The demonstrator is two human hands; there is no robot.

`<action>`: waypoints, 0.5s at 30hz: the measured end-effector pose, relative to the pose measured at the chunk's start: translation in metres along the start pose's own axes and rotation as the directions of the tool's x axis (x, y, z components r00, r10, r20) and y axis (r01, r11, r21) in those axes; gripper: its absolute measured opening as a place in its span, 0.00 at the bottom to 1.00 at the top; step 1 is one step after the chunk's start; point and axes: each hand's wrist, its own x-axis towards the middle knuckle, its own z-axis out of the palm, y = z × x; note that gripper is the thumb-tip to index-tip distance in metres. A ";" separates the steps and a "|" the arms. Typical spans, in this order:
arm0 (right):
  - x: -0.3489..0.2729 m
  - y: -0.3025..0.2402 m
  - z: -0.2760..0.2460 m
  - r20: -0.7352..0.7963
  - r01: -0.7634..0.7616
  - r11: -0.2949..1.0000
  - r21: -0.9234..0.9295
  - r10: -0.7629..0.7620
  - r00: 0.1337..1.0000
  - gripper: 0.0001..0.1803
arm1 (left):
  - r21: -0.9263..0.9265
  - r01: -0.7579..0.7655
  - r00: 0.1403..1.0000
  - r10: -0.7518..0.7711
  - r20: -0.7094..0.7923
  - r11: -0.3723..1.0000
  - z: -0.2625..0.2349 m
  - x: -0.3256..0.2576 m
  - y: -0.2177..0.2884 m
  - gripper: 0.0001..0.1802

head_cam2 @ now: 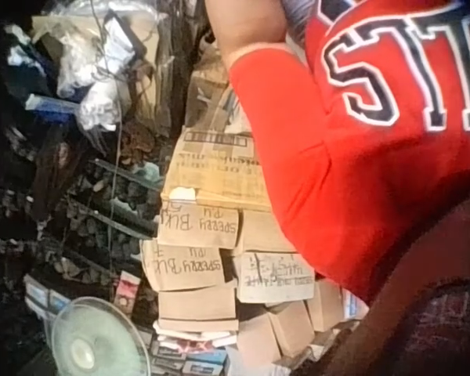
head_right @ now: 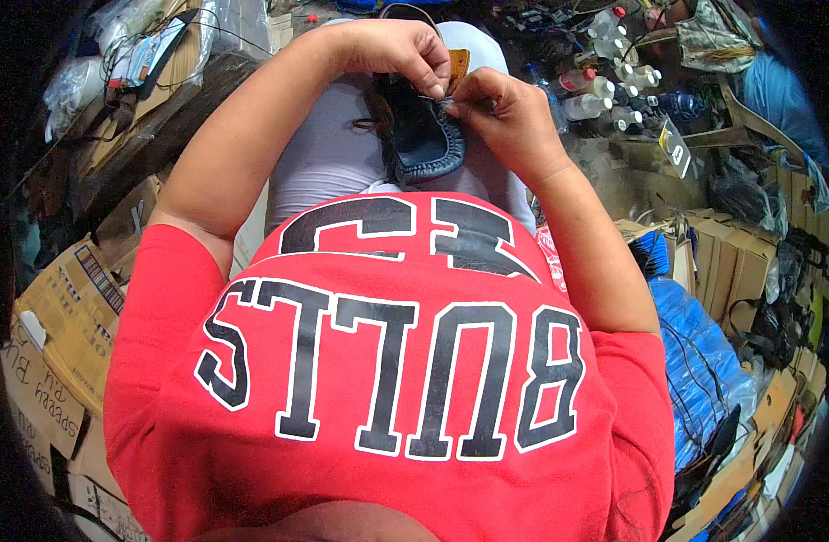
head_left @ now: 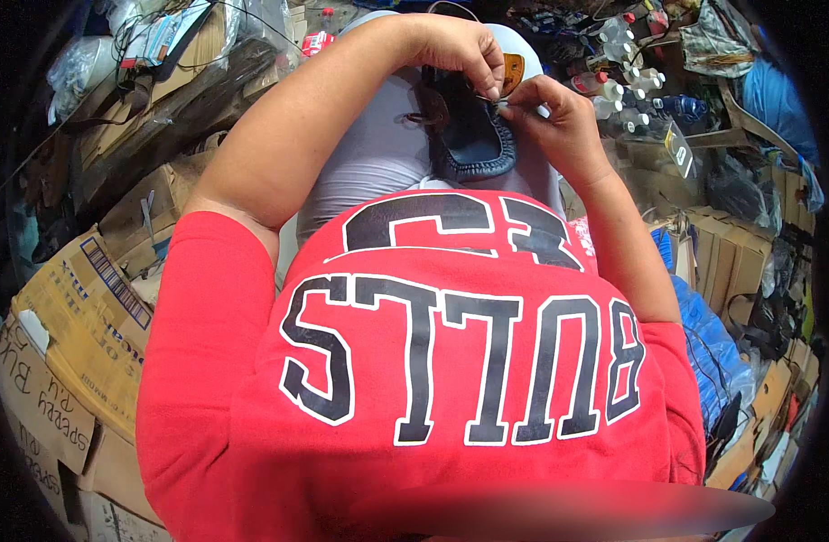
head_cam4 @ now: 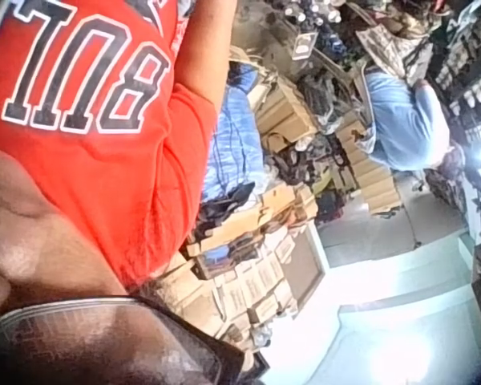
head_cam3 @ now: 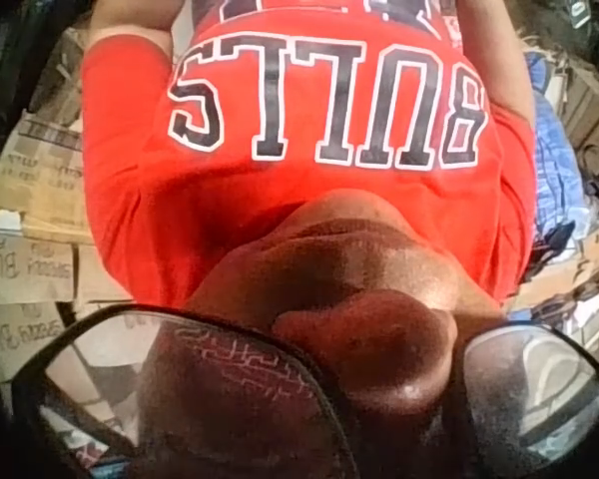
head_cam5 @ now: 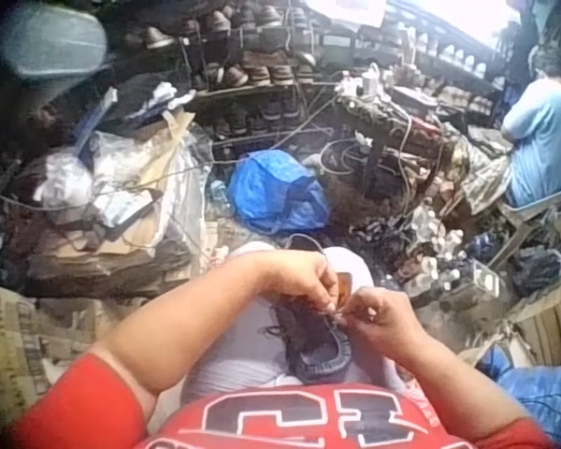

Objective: Hand-stitching details onto a leather shoe in a manufacturing workshop.

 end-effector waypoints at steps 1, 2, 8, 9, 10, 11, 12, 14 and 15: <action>0.000 -0.001 0.000 -0.014 0.011 1.000 -0.007 -0.011 1.000 0.09 | 0.008 -0.005 0.999 0.005 0.034 1.000 -0.001 0.002 0.000 0.12; 0.000 -0.001 0.000 -0.009 0.020 1.000 -0.003 -0.020 1.000 0.09 | 0.007 0.011 0.999 -0.011 0.039 1.000 0.000 0.003 -0.001 0.12; -0.004 0.004 -0.018 0.000 0.115 0.980 -0.162 -0.117 0.993 0.07 | -0.055 -0.020 0.999 0.022 0.028 0.998 0.003 0.007 -0.005 0.13; -0.005 0.006 -0.019 0.005 0.117 0.979 -0.170 -0.117 0.993 0.07 | -0.043 -0.014 1.000 0.015 0.019 0.999 0.004 0.007 -0.006 0.13; -0.006 0.007 -0.019 0.012 0.127 0.974 -0.186 -0.127 0.992 0.06 | -0.040 -0.026 1.000 0.027 0.010 0.999 0.004 0.007 -0.006 0.13; -0.006 0.008 -0.019 0.019 0.139 0.970 -0.201 -0.138 0.990 0.06 | -0.033 -0.007 1.000 0.007 0.007 0.999 0.004 0.008 -0.006 0.13; -0.006 0.009 -0.017 0.020 0.141 0.970 -0.200 -0.139 0.990 0.06 | -0.041 -0.006 1.000 0.006 0.006 0.999 0.005 0.008 -0.007 0.13; -0.005 0.008 -0.012 -0.018 0.137 0.976 -0.169 -0.142 0.990 0.05 | -0.047 -0.004 1.000 0.004 0.004 0.999 0.005 0.009 -0.007 0.13; -0.003 0.006 -0.010 -0.012 0.152 0.972 -0.177 -0.157 0.988 0.05 | -0.050 -0.013 1.000 0.014 0.018 0.999 0.005 0.010 -0.008 0.13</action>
